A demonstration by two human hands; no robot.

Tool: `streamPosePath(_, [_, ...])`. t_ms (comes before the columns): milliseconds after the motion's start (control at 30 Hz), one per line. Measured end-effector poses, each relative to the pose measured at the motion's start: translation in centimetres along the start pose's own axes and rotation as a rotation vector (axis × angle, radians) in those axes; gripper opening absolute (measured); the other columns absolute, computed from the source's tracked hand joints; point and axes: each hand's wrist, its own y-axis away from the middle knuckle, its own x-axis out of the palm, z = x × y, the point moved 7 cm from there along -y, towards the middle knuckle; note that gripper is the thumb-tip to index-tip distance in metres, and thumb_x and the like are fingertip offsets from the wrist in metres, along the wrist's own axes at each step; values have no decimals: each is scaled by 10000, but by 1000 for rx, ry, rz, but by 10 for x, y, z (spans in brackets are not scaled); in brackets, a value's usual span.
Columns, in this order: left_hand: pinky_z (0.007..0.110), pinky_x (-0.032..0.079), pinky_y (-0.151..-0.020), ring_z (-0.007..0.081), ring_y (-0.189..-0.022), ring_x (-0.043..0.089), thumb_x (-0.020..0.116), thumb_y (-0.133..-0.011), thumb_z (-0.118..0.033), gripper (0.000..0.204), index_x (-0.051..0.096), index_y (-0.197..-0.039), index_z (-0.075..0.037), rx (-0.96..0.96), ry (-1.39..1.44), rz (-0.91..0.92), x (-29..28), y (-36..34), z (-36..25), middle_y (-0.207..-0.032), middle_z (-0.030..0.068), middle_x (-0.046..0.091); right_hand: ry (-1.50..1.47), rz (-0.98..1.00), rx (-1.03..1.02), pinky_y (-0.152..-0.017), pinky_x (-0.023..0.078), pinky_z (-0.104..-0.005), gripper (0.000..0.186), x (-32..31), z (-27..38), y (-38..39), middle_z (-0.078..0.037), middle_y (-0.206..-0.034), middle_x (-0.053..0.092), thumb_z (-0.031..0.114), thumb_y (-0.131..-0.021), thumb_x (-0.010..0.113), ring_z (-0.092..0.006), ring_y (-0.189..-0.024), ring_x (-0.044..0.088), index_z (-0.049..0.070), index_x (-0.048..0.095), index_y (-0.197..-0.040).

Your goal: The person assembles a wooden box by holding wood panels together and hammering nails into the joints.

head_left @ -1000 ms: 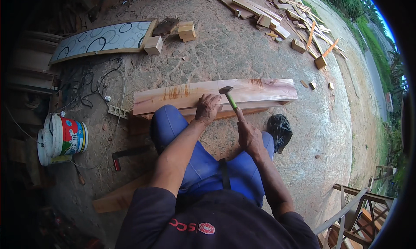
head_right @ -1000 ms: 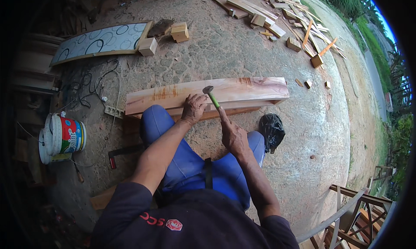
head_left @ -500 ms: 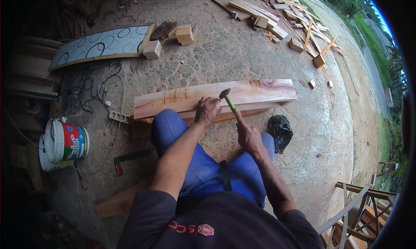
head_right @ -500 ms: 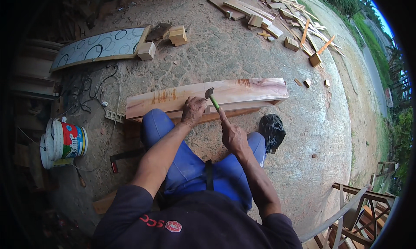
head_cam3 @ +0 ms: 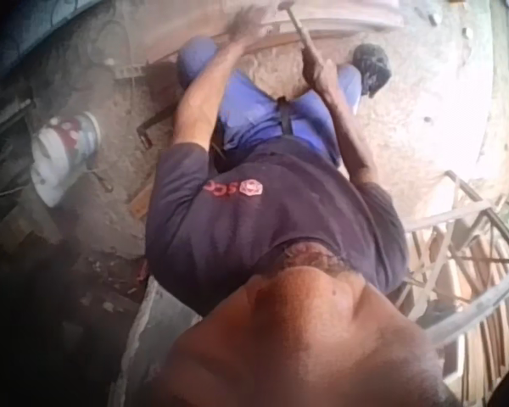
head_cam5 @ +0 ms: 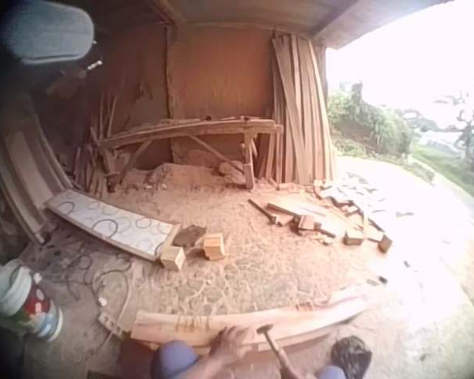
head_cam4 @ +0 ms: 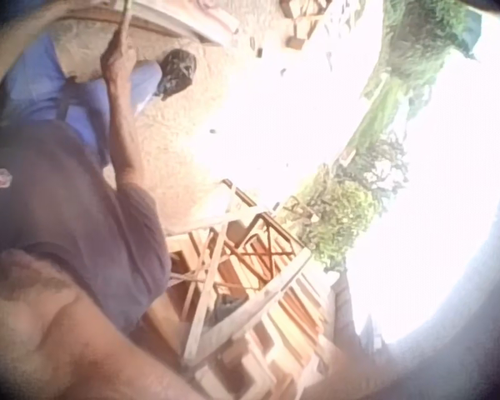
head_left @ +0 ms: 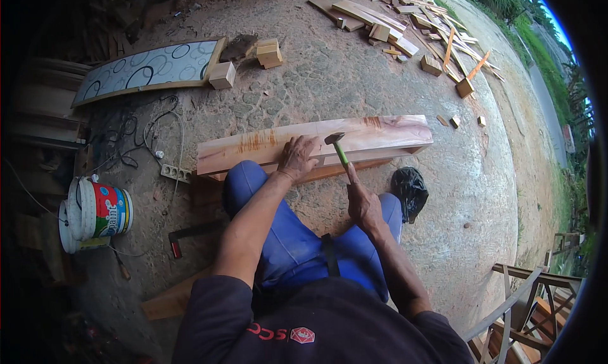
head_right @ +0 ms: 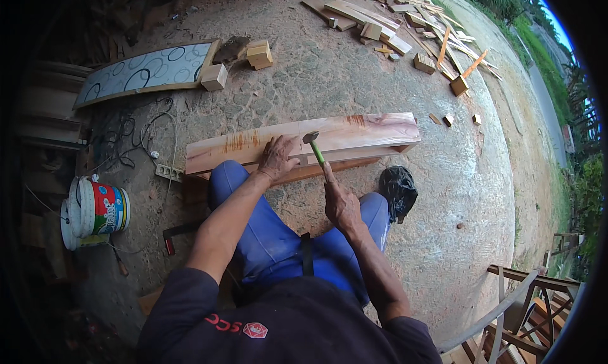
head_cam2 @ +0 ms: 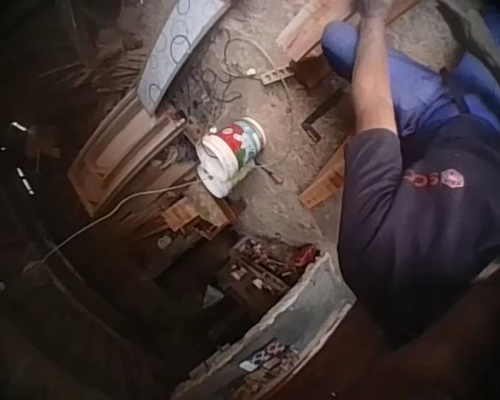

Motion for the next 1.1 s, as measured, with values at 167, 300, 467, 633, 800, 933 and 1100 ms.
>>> streamPosePath(167, [628,88,-1187,397,-1437,229,888,-543,-542,1303,220,-1590,-146,-173,-311,70,-30,-11,35,-1524,177,311,-67,5,-7,-659,487,-558,683,-1,1,-4,-285,-881,645,64,-976,492,-484,-783,643,147,224,-1598])
streamPosePath(300, [659,80,-1161,400,-1424,225,870,-570,-551,1273,215,-1584,-147,-200,-343,90,-25,2,53,-1486,177,310,-153,-296,-273,-652,492,-543,709,-83,91,-20,-286,-948,641,62,-961,539,-509,-775,621,127,227,-1595])
streamPosePath(467, [659,86,-1156,394,-1425,222,866,-580,-546,1286,182,-1595,-151,-198,-264,108,-21,-11,35,-1508,170,291,-781,-547,-517,-529,470,-380,347,-126,58,9,-204,-786,619,152,-988,555,-283,-622,622,52,464,-1308])
streamPosePath(633, [656,77,-1162,395,-1426,224,880,-567,-512,1298,184,-1598,-142,-236,-299,201,-17,-18,34,-1523,158,281,40,36,43,-623,475,-567,730,1,-24,-22,-303,-793,637,34,-945,512,-479,-664,623,183,230,-1602])
streamPosePath(800, [657,95,-1166,376,-1405,252,873,-578,-433,1231,225,-1581,-134,-259,-309,176,-32,-1,48,-1497,146,323,-114,-432,-332,-559,472,-427,476,-106,101,-13,-197,-769,614,48,-953,586,-352,-649,599,5,388,-1384])
streamPosePath(933, [645,98,-1168,369,-1395,257,880,-591,-402,1206,238,-1573,-125,-242,-287,162,-25,-15,28,-1469,146,339,-281,-412,-465,-506,462,-410,298,-83,60,5,-184,-659,565,190,-1013,522,-329,-536,582,2,511,-1244])
streamPosePath(1100, [663,85,-1177,382,-1418,241,894,-574,-449,1249,225,-1575,-117,-225,-261,98,-48,-34,38,-1502,147,315,-48,-116,21,-612,490,-545,728,25,-17,6,-264,-826,642,59,-974,532,-471,-737,640,131,180,-1607])
